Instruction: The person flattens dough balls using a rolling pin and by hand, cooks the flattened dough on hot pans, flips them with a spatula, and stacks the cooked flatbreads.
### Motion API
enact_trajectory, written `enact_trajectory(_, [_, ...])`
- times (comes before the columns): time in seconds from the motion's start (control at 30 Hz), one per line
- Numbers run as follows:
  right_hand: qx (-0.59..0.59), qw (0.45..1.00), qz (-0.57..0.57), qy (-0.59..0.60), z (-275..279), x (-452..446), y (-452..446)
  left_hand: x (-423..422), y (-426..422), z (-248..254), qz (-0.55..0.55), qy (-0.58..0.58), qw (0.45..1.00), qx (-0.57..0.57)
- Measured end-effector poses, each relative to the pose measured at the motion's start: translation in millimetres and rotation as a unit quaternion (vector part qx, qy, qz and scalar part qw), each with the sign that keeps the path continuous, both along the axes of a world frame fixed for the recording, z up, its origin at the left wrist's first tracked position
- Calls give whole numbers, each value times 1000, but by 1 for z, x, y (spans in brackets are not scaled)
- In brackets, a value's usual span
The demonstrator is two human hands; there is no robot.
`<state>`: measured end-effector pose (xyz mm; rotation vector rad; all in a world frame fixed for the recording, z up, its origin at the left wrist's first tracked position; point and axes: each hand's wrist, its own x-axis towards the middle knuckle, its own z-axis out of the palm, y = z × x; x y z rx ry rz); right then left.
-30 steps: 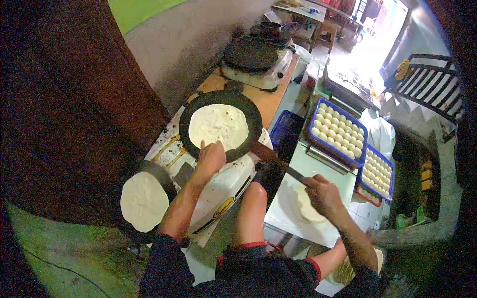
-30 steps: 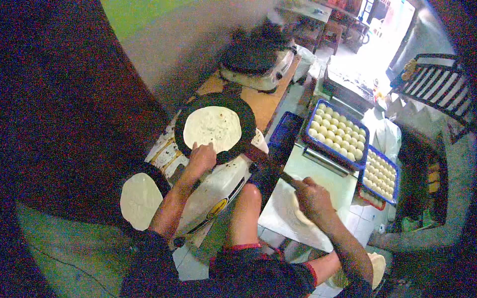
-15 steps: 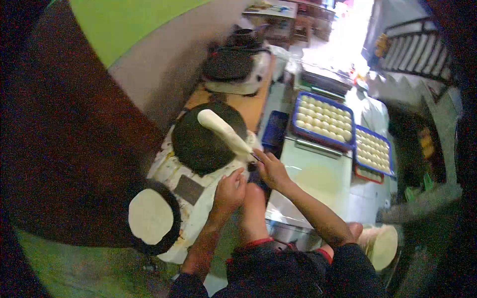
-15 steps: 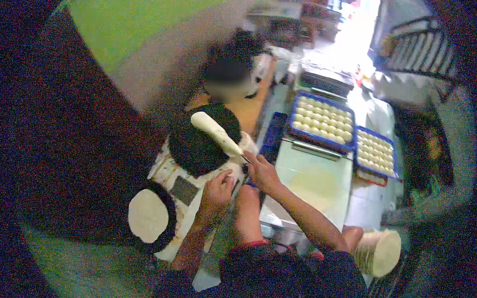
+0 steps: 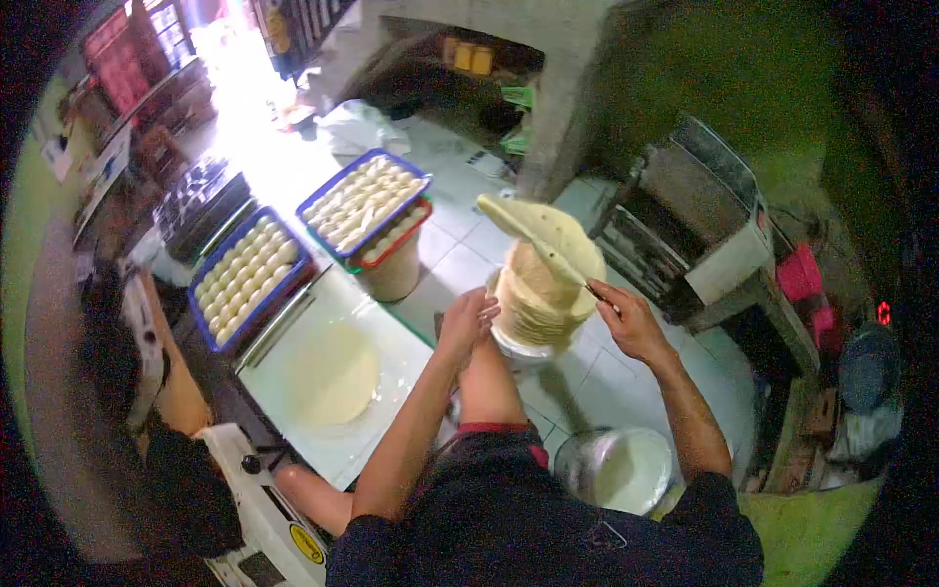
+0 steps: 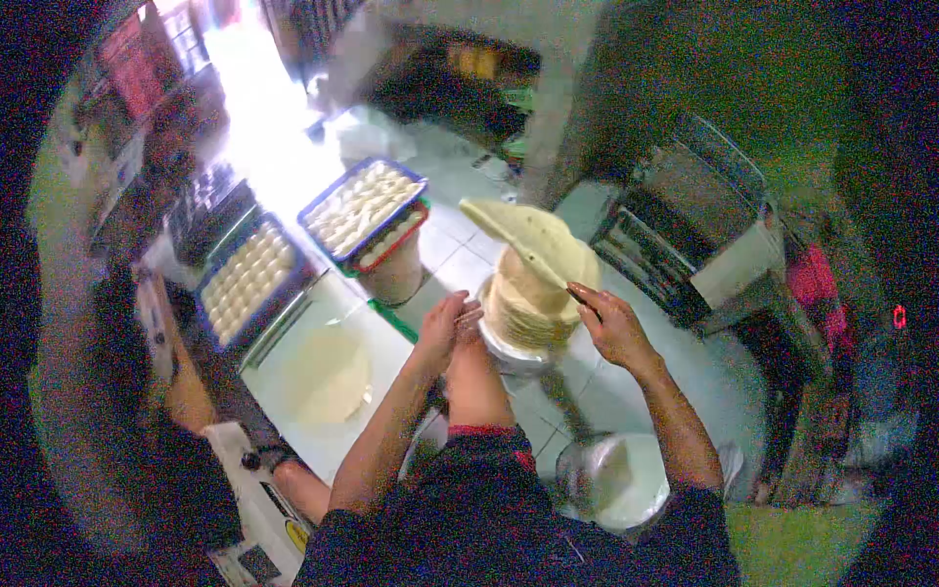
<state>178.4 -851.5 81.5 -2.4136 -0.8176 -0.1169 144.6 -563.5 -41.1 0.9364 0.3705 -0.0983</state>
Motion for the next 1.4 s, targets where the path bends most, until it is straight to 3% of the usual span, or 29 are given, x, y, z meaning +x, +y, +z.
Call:
enact_trajectory(0.07, [39, 997, -13, 67, -2, 3, -38, 44, -30, -22, 27, 40, 998, -27])
enact_trajectory(0.17, [49, 941, -83, 324, 12, 21, -83, 93, -63, -36, 39, 94, 994, -39])
enact_trajectory(0.27, [88, 915, -71, 386, -25, 44, -94, 118, -61, -77, 9, 63, 996, -63])
enact_trajectory(0.3, [94, 907, -60, 407, -39, 56, -100, 116, -62, -69, 1, 75, 996, 44])
enact_trajectory(0.37, [53, 917, -75, 388, -61, 73, -102, 107, -64, -41, -17, 98, 962, 254])
enact_trajectory(0.4, [33, 922, -83, 377, -71, 80, -102, 112, -64, -54, -14, 85, 950, 300])
enact_trajectory(0.5, [17, 985, -63, 160, -102, 91, -120, 124, -69, -93, 23, 52, 909, 413])
enact_trajectory(0.57, [27, 978, -93, 182, -116, 90, -123, 120, -77, -83, 75, 37, 883, 462])
enact_trajectory(0.67, [47, 978, -117, 165, -123, 79, -112, 129, -76, -90, 83, 60, 879, 466])
enact_trajectory(0.8, [68, 991, -115, -15, -156, 82, -114, 124, -75, -76, 84, 45, 849, 520])
enact_trajectory(0.9, [8, 961, -233, 150, -160, 85, -113, 124, -75, -77, 95, 29, 813, 573])
enact_trajectory(1.03, [86, 949, -279, 122, -132, 62, -72, 120, -70, -74, 88, 53, 808, 580])
enact_trajectory(1.07, [133, 955, -256, 75, -156, 63, -68, 112, -68, -74, 99, 45, 810, 577])
enact_trajectory(1.1, [39, 953, -263, 146, -139, 56, -57, 101, -65, -75, 108, 38, 811, 574])
enact_trajectory(1.17, [-41, 946, -282, 153, -165, 58, -52, 73, -52, -76, 117, 55, 832, 540])
enact_trajectory(1.27, [-85, 952, -235, -175, -145, 38, -26, 12, -6, -62, 161, -17, 851, 499])
enact_trajectory(1.33, [-144, 968, -118, -169, -133, 13, 3, -41, 38, -70, 121, 38, 851, 509])
enact_trajectory(1.4, [-174, 974, -21, -145, -143, -9, 16, -110, 82, -84, 72, -8, 752, 655])
